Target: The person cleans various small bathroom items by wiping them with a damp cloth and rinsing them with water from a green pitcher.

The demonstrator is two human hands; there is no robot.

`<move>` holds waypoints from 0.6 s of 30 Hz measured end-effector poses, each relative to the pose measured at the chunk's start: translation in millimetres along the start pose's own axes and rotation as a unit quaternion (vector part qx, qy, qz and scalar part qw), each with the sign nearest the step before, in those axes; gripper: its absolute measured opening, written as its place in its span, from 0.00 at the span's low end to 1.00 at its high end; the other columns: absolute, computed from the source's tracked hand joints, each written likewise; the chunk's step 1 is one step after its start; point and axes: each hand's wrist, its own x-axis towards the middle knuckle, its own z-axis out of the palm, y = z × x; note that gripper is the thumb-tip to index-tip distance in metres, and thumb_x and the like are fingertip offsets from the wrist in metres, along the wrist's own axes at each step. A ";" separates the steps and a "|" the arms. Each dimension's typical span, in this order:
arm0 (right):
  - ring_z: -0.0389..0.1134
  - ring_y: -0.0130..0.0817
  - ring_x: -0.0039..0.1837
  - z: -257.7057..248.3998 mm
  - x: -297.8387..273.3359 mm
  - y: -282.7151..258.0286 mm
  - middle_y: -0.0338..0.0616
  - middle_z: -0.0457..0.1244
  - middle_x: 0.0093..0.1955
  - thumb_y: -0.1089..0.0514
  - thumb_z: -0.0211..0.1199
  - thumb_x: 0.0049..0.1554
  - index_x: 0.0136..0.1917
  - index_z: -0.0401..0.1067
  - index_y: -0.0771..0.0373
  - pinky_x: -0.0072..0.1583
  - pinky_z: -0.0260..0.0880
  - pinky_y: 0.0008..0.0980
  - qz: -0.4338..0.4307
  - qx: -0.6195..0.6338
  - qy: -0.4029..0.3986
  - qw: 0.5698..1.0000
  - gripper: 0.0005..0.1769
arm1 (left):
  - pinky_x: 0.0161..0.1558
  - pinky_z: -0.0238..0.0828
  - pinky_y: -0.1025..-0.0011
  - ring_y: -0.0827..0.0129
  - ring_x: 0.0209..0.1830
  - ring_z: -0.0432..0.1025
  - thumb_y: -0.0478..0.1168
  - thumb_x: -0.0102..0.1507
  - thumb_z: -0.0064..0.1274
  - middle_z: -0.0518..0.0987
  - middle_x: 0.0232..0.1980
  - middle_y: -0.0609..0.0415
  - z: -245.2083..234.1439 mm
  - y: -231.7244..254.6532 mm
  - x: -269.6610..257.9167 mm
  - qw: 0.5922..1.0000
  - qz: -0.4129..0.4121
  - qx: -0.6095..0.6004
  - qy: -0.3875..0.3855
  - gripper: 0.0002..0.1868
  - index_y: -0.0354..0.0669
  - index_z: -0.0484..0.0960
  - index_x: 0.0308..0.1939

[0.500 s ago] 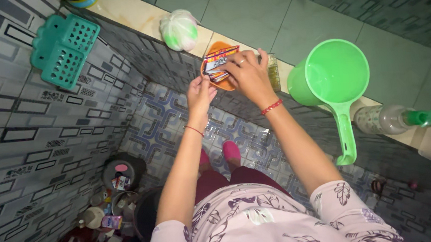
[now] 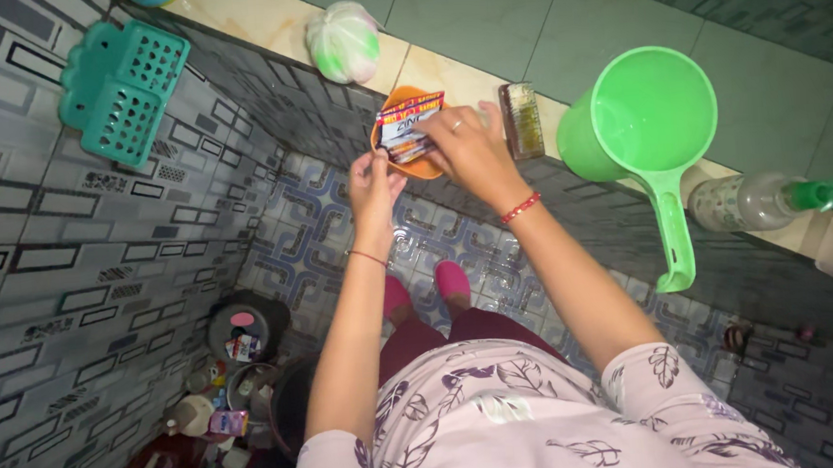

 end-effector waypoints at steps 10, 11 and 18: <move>0.67 0.38 0.59 19.1 -3.9 2.0 0.39 0.68 0.53 0.56 0.67 0.59 0.57 0.75 0.54 0.68 0.52 0.54 0.058 0.064 -0.016 0.996 0.12 | 0.47 0.75 0.72 0.69 0.46 0.78 0.50 0.68 0.52 0.80 0.51 0.53 -9.2 7.6 -12.8 1.000 -0.012 -0.001 0.002 0.21 0.40 0.70 0.58; 0.67 0.41 0.59 20.2 -3.8 5.0 0.41 0.68 0.54 0.56 0.67 0.59 0.59 0.74 0.56 0.66 0.53 0.52 0.056 0.082 -0.006 0.995 0.14 | 0.47 0.75 0.72 0.69 0.45 0.77 0.50 0.69 0.52 0.80 0.51 0.52 -8.2 8.5 -12.6 1.000 -0.009 0.002 0.003 0.21 0.39 0.71 0.57; 0.69 0.27 0.53 12.5 9.5 23.2 0.39 0.70 0.52 0.54 0.63 0.65 0.62 0.71 0.61 0.58 0.70 0.30 0.304 0.392 -0.080 0.865 0.15 | 0.49 0.75 0.70 0.71 0.46 0.76 0.51 0.70 0.50 0.79 0.52 0.51 2.6 16.2 -9.5 1.000 0.006 0.010 0.006 0.22 0.38 0.68 0.59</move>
